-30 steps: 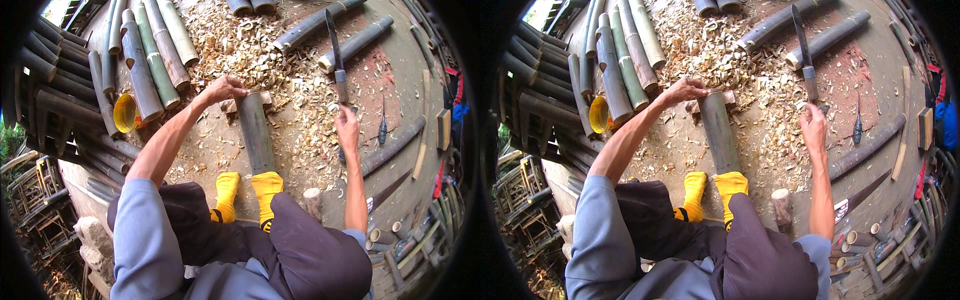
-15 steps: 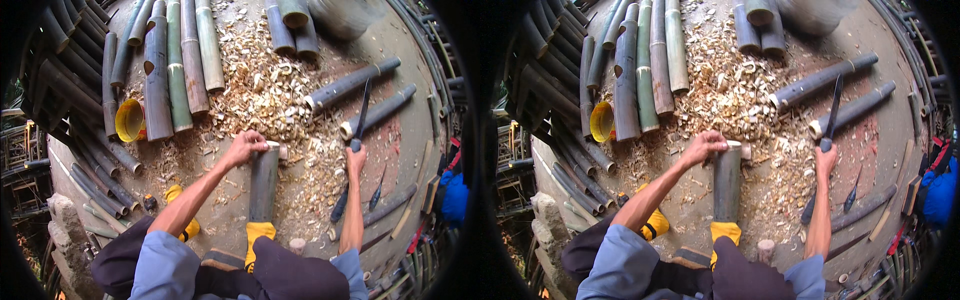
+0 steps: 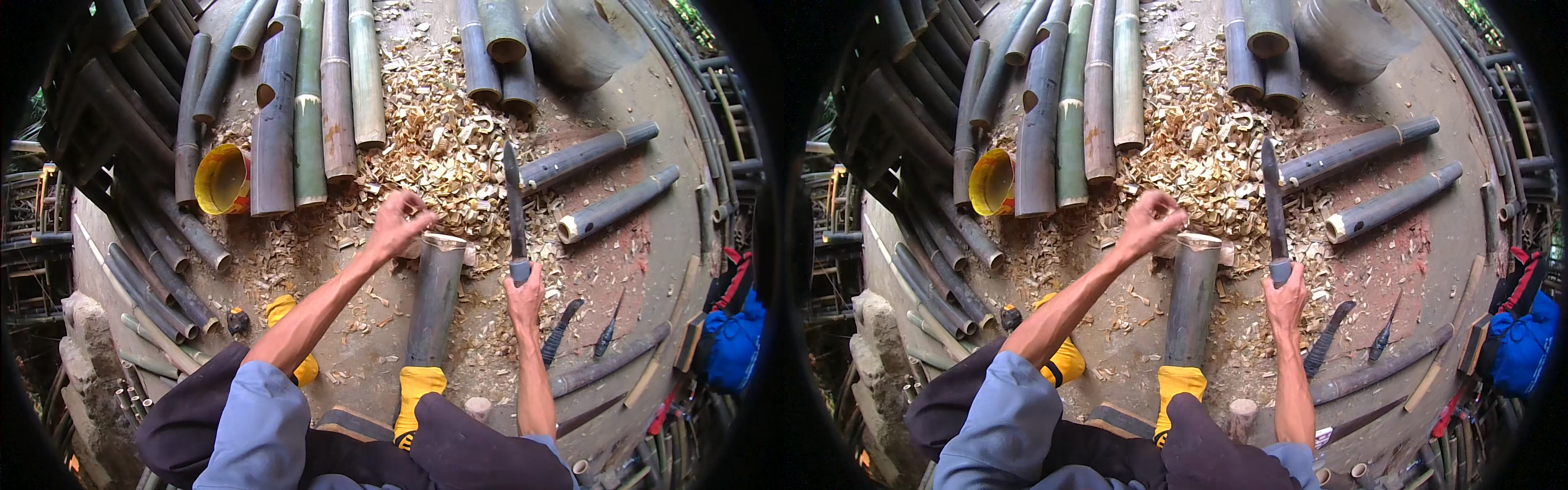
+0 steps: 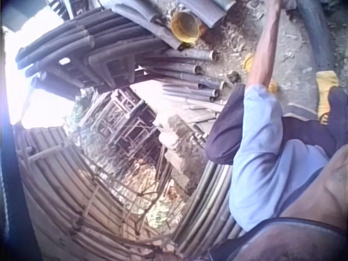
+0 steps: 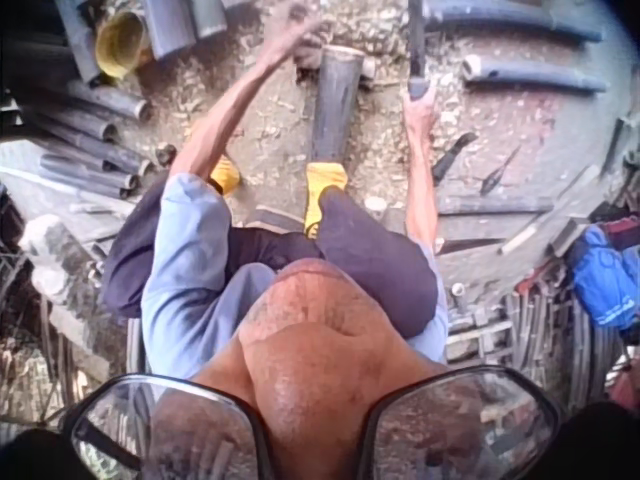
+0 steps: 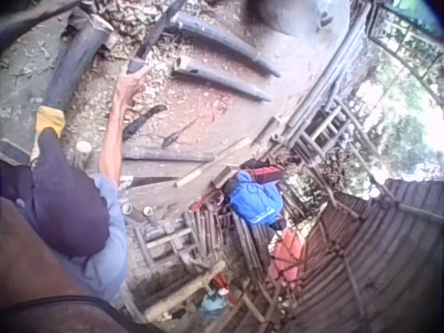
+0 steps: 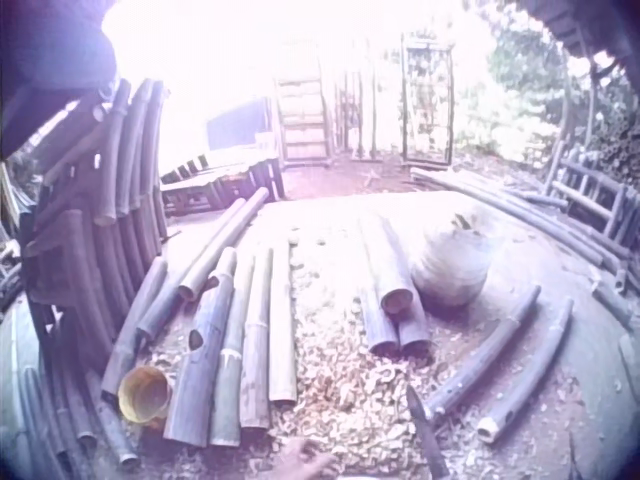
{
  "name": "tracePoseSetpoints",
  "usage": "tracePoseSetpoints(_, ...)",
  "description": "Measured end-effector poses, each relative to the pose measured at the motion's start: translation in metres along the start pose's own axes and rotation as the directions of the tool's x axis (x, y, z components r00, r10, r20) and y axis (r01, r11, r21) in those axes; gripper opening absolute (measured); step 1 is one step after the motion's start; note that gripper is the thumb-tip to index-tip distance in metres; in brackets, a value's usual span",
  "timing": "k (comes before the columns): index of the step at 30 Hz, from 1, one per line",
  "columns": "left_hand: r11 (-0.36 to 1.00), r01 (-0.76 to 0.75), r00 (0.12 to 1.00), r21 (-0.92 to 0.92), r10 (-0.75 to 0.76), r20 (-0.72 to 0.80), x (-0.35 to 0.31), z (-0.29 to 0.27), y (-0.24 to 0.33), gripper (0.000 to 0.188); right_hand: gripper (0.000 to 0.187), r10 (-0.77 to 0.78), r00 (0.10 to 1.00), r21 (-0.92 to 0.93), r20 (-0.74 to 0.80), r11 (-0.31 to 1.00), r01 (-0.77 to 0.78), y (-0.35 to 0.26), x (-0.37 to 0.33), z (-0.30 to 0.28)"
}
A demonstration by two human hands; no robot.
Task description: The person uses a wooden block and a knife-like tool to hollow out and shape a bamboo pipe, turning the pipe over and using the block to hammer the tool through the wood. They then use a smaller tool to refine the hole in the bamboo.
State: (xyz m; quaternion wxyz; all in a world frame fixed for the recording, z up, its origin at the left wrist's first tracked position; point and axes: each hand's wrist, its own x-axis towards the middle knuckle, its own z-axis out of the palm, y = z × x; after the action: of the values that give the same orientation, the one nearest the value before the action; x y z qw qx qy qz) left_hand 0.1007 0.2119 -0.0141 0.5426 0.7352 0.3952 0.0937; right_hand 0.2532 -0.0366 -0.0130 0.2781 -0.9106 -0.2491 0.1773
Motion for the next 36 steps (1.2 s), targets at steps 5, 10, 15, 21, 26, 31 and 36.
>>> tracePoseSetpoints(5, 0.805, -0.069, 0.865, 0.59, 0.342, -0.366, 0.048, -0.058, -0.016, 0.033, 0.032, -0.013, 1.0, -0.037, -0.011, 0.999, 0.012, 0.001, 0.001, 0.008)
tracePoseSetpoints(10, 0.603, 0.15, 0.949, 0.783, 0.136, -0.286, 0.077, -0.077, 0.005, 0.062, 0.036, 0.024, 0.999, -0.067, -0.028, 0.997, -0.025, 0.017, 0.001, 0.015)
tracePoseSetpoints(15, 0.517, 0.354, 0.893, 0.779, 0.063, -0.447, 0.09, -0.07, -0.013, 0.089, 0.04, -0.055, 0.998, -0.131, -0.025, 0.99, 0.051, 0.016, -0.002, 0.025)
tracePoseSetpoints(21, 0.898, 0.299, 0.848, 0.324, -0.095, -0.521, 0.075, -0.094, -0.008, 0.091, 0.041, -0.055, 0.998, -0.127, -0.024, 0.991, 0.051, 0.018, -0.003, 0.028)
tracePoseSetpoints(26, 0.946, 0.254, 0.943, -0.202, -0.288, -0.165, 0.036, -0.105, -0.003, 0.092, 0.043, -0.105, 0.991, -0.171, -0.082, 0.981, 0.09, 0.026, 0.0, 0.021)
tracePoseSetpoints(31, 0.908, 0.39, 0.864, 0.152, -0.304, -0.402, 0.055, -0.093, -0.026, 0.098, 0.042, -0.069, 0.996, -0.163, -0.051, 0.985, 0.06, 0.014, -0.002, 0.034)
tracePoseSetpoints(36, 0.841, 0.392, 0.891, -0.373, -0.449, -0.076, 0.031, -0.092, -0.016, 0.063, 0.037, -0.072, 0.997, -0.085, -0.041, 0.994, 0.069, 0.006, -0.017, 0.006)
